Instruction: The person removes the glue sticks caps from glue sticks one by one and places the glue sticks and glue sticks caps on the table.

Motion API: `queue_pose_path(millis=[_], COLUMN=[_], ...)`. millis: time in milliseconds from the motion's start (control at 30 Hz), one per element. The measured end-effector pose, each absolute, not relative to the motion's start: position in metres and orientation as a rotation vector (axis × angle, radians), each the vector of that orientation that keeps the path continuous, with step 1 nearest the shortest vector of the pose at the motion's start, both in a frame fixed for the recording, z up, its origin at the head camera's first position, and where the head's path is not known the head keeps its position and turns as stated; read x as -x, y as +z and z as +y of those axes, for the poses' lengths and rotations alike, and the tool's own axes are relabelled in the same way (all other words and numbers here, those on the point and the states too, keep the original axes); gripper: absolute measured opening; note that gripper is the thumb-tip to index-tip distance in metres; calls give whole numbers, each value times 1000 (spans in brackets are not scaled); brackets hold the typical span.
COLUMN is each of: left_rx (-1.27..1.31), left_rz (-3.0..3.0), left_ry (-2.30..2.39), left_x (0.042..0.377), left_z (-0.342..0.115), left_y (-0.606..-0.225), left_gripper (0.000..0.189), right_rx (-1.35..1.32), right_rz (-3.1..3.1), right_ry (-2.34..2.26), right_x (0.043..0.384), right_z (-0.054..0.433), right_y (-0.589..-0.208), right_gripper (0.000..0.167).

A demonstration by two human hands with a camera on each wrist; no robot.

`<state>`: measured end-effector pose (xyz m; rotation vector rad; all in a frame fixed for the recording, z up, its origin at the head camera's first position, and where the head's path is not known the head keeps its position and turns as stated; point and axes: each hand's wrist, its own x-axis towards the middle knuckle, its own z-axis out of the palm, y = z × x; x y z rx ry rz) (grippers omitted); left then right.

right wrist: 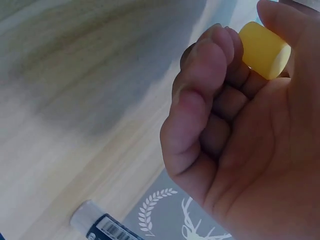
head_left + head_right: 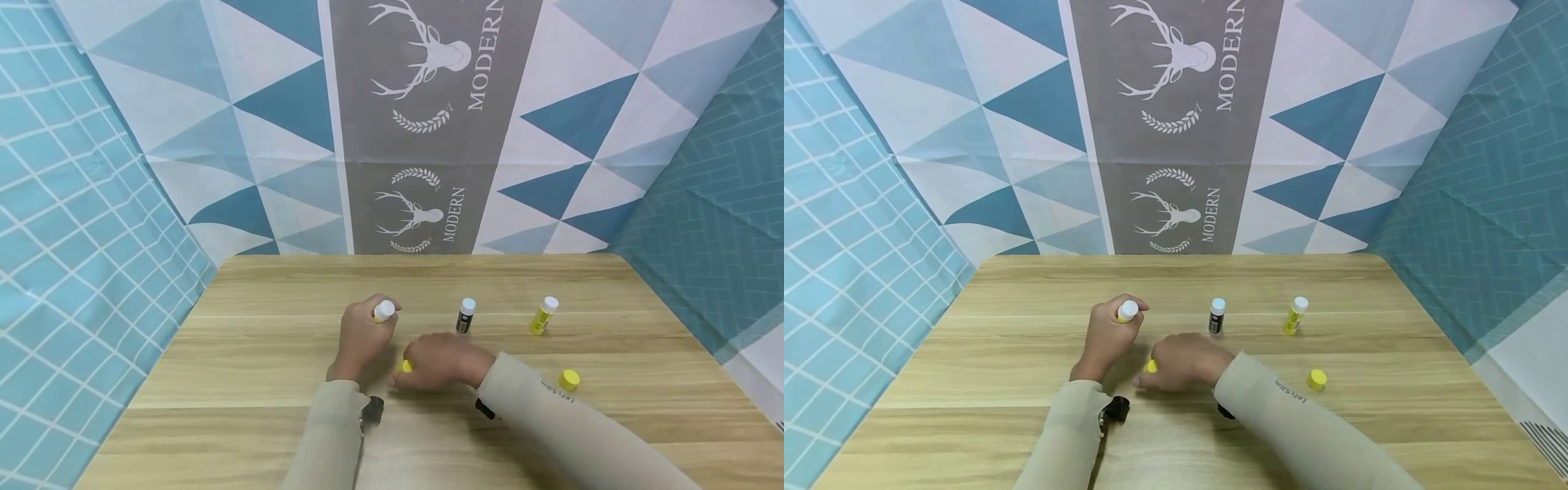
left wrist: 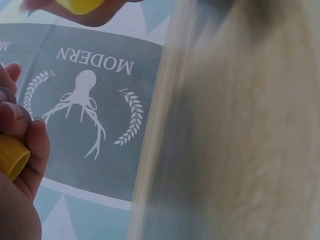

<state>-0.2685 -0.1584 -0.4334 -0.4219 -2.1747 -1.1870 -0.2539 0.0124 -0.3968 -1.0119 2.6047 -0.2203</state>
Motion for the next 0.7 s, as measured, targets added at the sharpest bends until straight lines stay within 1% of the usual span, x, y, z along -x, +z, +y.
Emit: queue_pose_path(millis=[400, 700], left_rx=[421, 415], left_rz=[-2157, -2165], left_ry=[-1217, -1239], left_x=[269, 268], left_z=[-157, -157], left_y=[-433, -433], left_gripper=[19, 19], right_rx=[1088, 1110], right_rz=[2615, 2661], right_ry=[-105, -65], right_x=[247, 245], right_z=[9, 7], right_y=[-408, -412], right_gripper=[54, 53])
